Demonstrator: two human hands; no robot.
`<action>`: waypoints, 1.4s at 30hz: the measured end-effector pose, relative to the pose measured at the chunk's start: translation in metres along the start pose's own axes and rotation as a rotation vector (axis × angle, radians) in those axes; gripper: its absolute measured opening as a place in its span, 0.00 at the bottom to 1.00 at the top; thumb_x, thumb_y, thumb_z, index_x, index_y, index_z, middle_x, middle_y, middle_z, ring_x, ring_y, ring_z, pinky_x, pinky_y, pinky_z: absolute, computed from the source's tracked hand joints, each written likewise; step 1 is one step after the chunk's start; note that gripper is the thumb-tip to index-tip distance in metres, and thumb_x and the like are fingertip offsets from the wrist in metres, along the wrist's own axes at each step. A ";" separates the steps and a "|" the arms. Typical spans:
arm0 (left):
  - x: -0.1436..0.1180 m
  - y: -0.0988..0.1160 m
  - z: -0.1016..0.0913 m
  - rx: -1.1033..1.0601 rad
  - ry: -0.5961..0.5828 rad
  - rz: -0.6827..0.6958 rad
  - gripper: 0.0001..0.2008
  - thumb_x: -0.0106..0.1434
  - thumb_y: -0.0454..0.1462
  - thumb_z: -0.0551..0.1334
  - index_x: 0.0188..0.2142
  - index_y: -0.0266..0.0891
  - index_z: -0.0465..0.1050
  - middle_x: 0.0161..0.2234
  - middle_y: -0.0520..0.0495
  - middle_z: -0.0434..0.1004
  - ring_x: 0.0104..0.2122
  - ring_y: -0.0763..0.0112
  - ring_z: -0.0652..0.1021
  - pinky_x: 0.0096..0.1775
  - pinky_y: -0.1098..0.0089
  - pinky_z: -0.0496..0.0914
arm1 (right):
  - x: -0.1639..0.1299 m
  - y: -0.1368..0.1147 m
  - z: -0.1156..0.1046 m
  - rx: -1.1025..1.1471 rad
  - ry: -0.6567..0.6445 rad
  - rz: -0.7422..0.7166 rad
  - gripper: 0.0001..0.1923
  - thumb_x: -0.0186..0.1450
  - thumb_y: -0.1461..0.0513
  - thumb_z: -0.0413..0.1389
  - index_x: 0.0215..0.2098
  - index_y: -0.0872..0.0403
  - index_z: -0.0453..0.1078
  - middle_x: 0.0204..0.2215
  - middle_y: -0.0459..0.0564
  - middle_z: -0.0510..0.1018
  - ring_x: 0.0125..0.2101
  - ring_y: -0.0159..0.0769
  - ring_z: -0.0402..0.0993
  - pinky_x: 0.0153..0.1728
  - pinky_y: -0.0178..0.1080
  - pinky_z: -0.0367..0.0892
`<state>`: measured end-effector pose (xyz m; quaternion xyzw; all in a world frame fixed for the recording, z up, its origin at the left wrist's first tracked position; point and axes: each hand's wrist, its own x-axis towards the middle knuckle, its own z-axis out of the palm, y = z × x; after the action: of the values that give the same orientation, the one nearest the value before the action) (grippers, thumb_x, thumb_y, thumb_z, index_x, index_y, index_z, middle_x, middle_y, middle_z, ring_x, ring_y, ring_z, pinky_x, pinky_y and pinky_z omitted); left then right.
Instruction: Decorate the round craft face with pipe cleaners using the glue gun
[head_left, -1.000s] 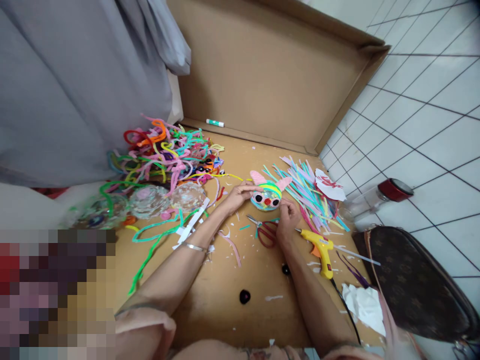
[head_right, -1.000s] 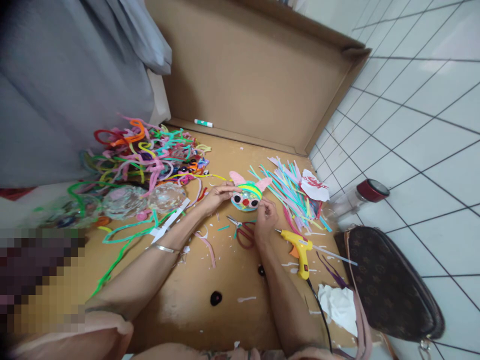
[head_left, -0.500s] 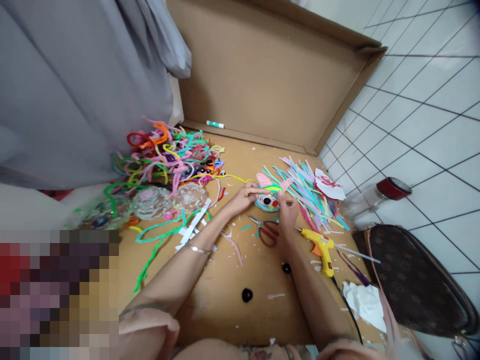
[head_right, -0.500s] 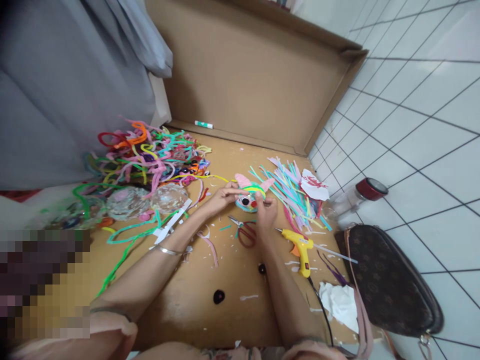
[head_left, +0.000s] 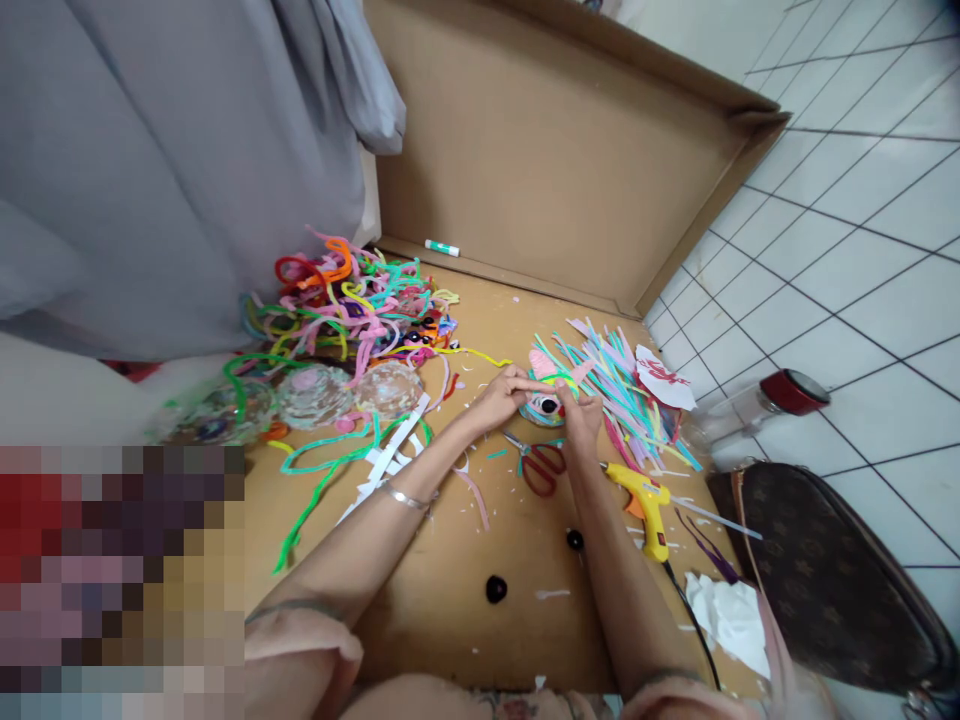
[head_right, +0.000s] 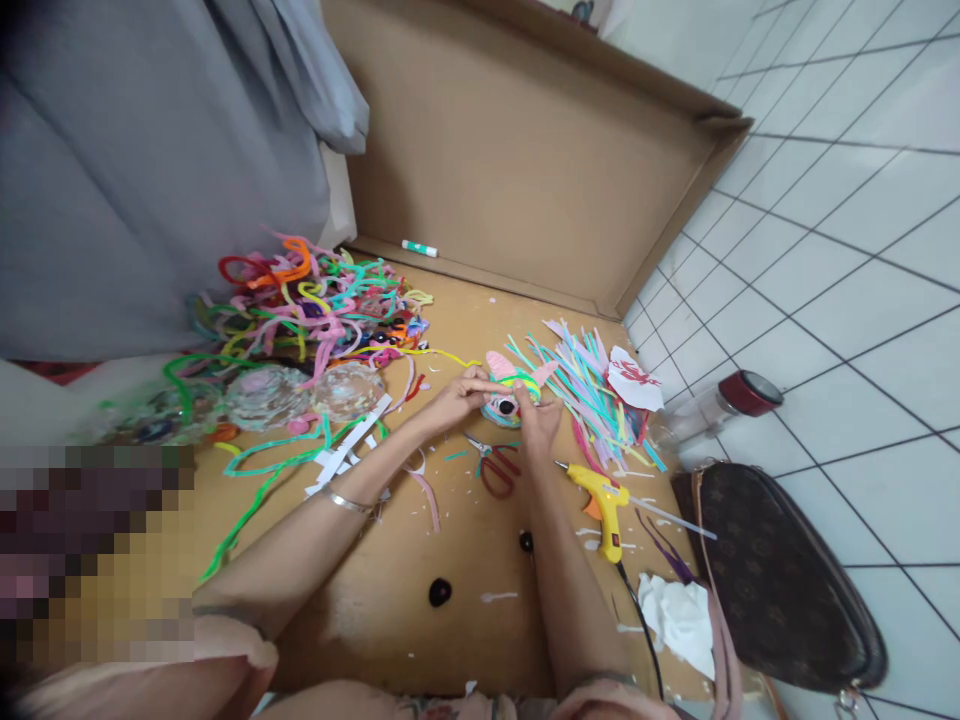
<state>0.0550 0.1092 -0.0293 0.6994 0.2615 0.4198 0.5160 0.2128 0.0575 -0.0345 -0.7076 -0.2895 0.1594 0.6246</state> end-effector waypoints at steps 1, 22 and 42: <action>0.000 -0.001 0.000 -0.023 0.009 -0.001 0.16 0.58 0.30 0.63 0.41 0.48 0.86 0.34 0.48 0.65 0.39 0.65 0.68 0.50 0.64 0.64 | 0.000 0.000 0.000 0.018 -0.001 -0.004 0.30 0.47 0.42 0.68 0.28 0.47 0.54 0.19 0.34 0.64 0.21 0.29 0.60 0.24 0.36 0.58; -0.005 -0.009 0.014 -0.530 0.156 -0.175 0.33 0.46 0.32 0.71 0.54 0.36 0.75 0.63 0.36 0.71 0.64 0.48 0.68 0.64 0.55 0.62 | -0.012 -0.002 0.002 0.063 -0.039 -0.057 0.31 0.49 0.42 0.67 0.30 0.46 0.52 0.21 0.36 0.64 0.23 0.30 0.63 0.23 0.36 0.59; -0.008 -0.021 0.008 -0.509 0.036 -0.159 0.40 0.47 0.48 0.76 0.60 0.41 0.75 0.66 0.40 0.69 0.70 0.43 0.59 0.67 0.49 0.57 | -0.017 -0.010 0.001 -0.018 0.040 0.030 0.31 0.48 0.42 0.68 0.31 0.48 0.54 0.23 0.36 0.63 0.25 0.31 0.64 0.27 0.36 0.62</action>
<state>0.0588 0.1058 -0.0526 0.5171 0.2107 0.4425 0.7018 0.1968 0.0479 -0.0270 -0.7206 -0.2678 0.1517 0.6213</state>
